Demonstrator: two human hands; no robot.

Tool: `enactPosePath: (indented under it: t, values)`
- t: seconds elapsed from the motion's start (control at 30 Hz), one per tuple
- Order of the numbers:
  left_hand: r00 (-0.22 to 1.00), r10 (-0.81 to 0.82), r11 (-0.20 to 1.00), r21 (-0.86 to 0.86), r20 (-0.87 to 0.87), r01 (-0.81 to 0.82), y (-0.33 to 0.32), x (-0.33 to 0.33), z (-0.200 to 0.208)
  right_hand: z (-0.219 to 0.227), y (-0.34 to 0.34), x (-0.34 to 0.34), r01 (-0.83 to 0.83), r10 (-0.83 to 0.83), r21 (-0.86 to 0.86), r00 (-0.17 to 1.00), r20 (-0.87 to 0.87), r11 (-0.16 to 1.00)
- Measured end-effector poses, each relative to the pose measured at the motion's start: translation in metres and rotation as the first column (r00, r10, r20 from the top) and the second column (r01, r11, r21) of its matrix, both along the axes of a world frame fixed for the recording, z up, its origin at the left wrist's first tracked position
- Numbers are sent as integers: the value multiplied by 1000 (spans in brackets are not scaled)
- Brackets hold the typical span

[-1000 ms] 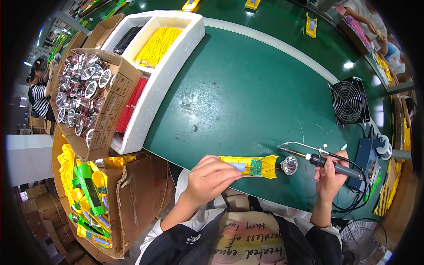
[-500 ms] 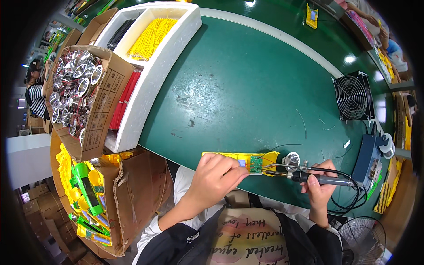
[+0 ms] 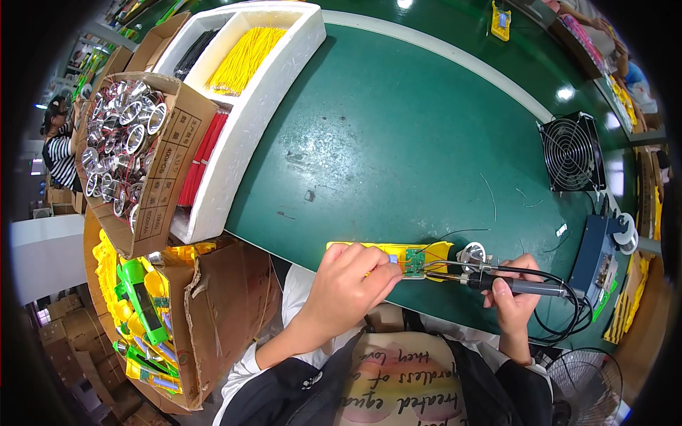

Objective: The person solders wires and circuit boards into flashlight casings using a soldering iron and places the assembled flashlights onto a conveyor belt.

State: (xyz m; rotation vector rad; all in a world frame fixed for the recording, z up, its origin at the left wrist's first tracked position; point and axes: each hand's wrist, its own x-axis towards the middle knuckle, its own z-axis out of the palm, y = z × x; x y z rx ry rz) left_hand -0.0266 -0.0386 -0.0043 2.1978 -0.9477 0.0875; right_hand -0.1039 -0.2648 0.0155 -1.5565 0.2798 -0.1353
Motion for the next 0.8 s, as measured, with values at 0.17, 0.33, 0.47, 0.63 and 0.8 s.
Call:
enactPosePath:
  t: [0.17, 0.33, 0.47, 0.63, 0.8]
  values:
    - [1000, -2, 1000, 20, -16, 3, 0, 1, 0, 0, 0, 0, -9, 9, -8, 1000, 14, 1000]
    - [1000, 9, 1000, 25, -21, -9, 0, 1, 2, 2, 2, 2, -9, 9, -10, 1000, 12, 1000]
    - [1000, 4, 1000, 28, -29, -3, -1, 2, 1, 0, 1, 1, -1, 1, -12, 1000, 11, 1000]
    - [999, 5, 1000, 25, -34, -5, 0, 2, 1, 0, 2, 1, -7, 7, -17, 1000, 16, 1000]
    - [999, 4, 1000, 23, -33, -3, -1, 2, 2, 0, 3, 2, -2, 2, -8, 1000, 23, 1000]
